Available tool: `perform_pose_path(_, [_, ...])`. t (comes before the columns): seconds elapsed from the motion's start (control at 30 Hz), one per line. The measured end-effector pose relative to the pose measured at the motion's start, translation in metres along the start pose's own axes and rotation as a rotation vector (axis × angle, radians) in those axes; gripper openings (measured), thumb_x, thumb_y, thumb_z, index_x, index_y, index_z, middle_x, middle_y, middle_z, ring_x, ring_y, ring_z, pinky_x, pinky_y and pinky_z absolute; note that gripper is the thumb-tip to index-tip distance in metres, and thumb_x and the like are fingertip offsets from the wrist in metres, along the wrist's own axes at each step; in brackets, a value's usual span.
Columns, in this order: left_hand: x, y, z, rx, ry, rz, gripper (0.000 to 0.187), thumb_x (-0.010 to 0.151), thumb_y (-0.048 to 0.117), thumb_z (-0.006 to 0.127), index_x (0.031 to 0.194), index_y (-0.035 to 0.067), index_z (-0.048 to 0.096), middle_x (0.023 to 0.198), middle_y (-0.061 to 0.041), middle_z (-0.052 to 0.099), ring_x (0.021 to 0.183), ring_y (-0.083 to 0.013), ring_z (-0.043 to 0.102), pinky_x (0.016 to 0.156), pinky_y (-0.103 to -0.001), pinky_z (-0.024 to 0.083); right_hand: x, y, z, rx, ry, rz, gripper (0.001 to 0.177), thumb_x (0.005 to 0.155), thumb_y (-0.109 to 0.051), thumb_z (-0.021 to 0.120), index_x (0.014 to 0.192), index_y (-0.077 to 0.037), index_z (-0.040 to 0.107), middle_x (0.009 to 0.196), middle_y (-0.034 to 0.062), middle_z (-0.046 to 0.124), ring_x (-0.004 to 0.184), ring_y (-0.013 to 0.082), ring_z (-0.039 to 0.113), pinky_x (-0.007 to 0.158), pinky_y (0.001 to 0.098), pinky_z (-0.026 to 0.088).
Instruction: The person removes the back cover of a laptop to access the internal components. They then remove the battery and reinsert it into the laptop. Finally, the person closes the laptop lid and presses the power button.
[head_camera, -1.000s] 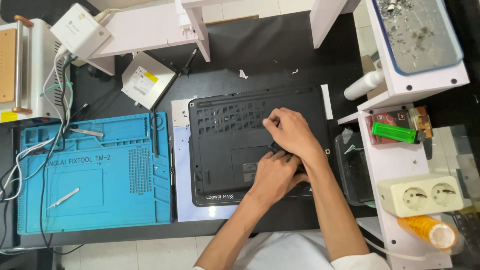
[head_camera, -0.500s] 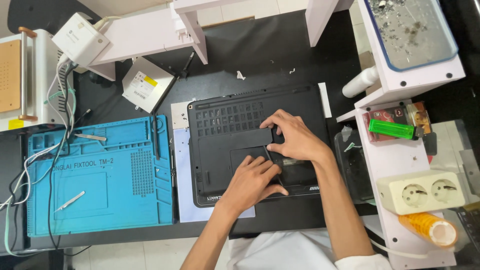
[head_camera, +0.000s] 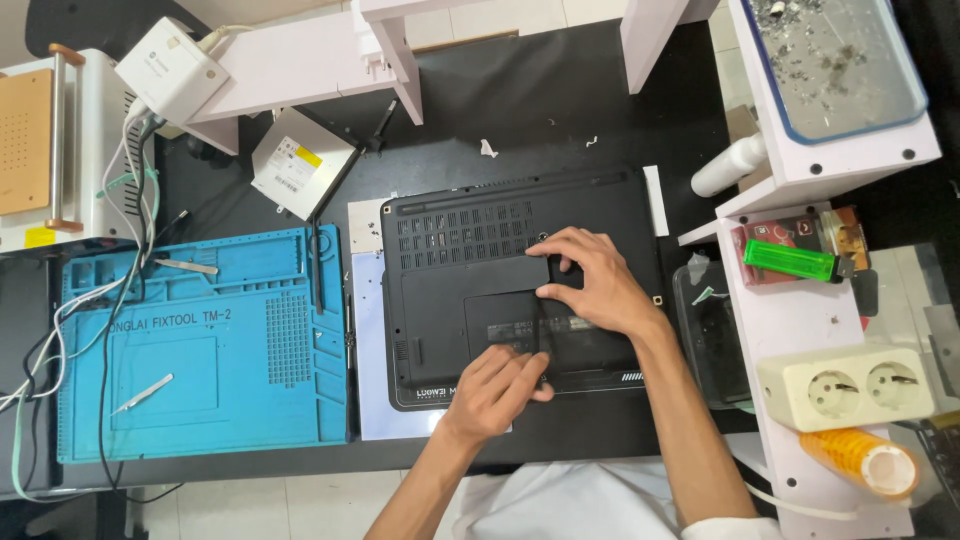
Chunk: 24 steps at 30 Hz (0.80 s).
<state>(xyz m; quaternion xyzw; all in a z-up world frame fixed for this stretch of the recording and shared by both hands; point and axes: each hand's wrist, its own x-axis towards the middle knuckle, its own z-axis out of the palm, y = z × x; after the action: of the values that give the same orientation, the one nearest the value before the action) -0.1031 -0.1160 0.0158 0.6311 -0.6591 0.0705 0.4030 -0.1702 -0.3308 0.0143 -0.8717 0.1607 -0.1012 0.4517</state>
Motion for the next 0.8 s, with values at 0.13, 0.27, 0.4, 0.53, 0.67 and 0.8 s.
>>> perform_pose_path(0.13, [-0.008,0.001,-0.018,0.009,0.133,0.013,0.031,0.094,0.016,0.076,0.11,-0.008,0.064,0.088,-0.014,0.068,0.075,-0.0276,0.064,0.068,-0.037,0.055,-0.003,0.0,0.002,0.0,0.008,0.05,0.051,0.068,-0.018,0.087,0.117,-0.018,0.074,0.112,-0.0035,0.067,0.089,0.0179,0.059,0.097,0.0368,0.045])
perform_pose_path(0.27, [-0.022,-0.002,-0.026,0.07,0.186,-0.079,0.028,0.095,0.011,0.075,0.112,-0.008,0.065,0.086,-0.012,0.068,0.073,-0.026,0.065,0.066,-0.037,0.055,-0.002,0.003,0.004,-0.012,0.038,0.036,0.051,0.068,-0.02,0.089,0.118,-0.019,0.075,0.112,-0.004,0.069,0.09,0.0194,0.059,0.098,0.039,0.046])
perform_pose_path(0.4, [-0.034,-0.005,-0.028,0.1,0.194,-0.185,0.026,0.093,0.007,0.074,0.112,-0.008,0.065,0.089,-0.013,0.07,0.077,-0.0271,0.067,0.066,-0.036,0.055,-0.003,0.003,0.004,-0.015,0.051,0.039,0.051,0.069,-0.021,0.088,0.118,-0.02,0.076,0.113,-0.0041,0.069,0.091,0.0198,0.059,0.097,0.0395,0.047])
perform_pose_path(0.53, [-0.026,-0.003,-0.033,0.181,0.199,-0.18,0.021,0.096,-0.001,0.071,0.115,-0.008,0.065,0.093,-0.013,0.071,0.08,-0.0263,0.068,0.069,-0.035,0.056,-0.003,0.005,0.005,-0.019,0.055,0.028,0.052,0.068,-0.021,0.089,0.119,-0.02,0.076,0.11,-0.0038,0.069,0.093,0.0201,0.06,0.099,0.0398,0.047])
perform_pose_path(0.67, [-0.015,-0.001,-0.038,0.245,0.036,-0.043,0.027,0.093,0.009,0.079,0.111,-0.005,0.067,0.096,-0.011,0.07,0.08,-0.0221,0.067,0.07,-0.033,0.055,-0.003,0.003,0.004,-0.005,0.062,0.03,0.053,0.067,-0.02,0.09,0.118,-0.02,0.076,0.111,-0.0041,0.069,0.093,0.0201,0.06,0.097,0.0396,0.048])
perform_pose_path(0.8, [-0.019,-0.006,-0.035,0.288,-0.051,0.049,0.031,0.092,0.017,0.082,0.111,-0.003,0.068,0.095,-0.01,0.068,0.079,-0.0204,0.063,0.072,-0.033,0.054,-0.004,0.002,0.003,0.0,0.063,0.049,0.055,0.065,-0.017,0.09,0.118,-0.02,0.077,0.108,-0.0038,0.07,0.095,0.0205,0.06,0.099,0.0397,0.047])
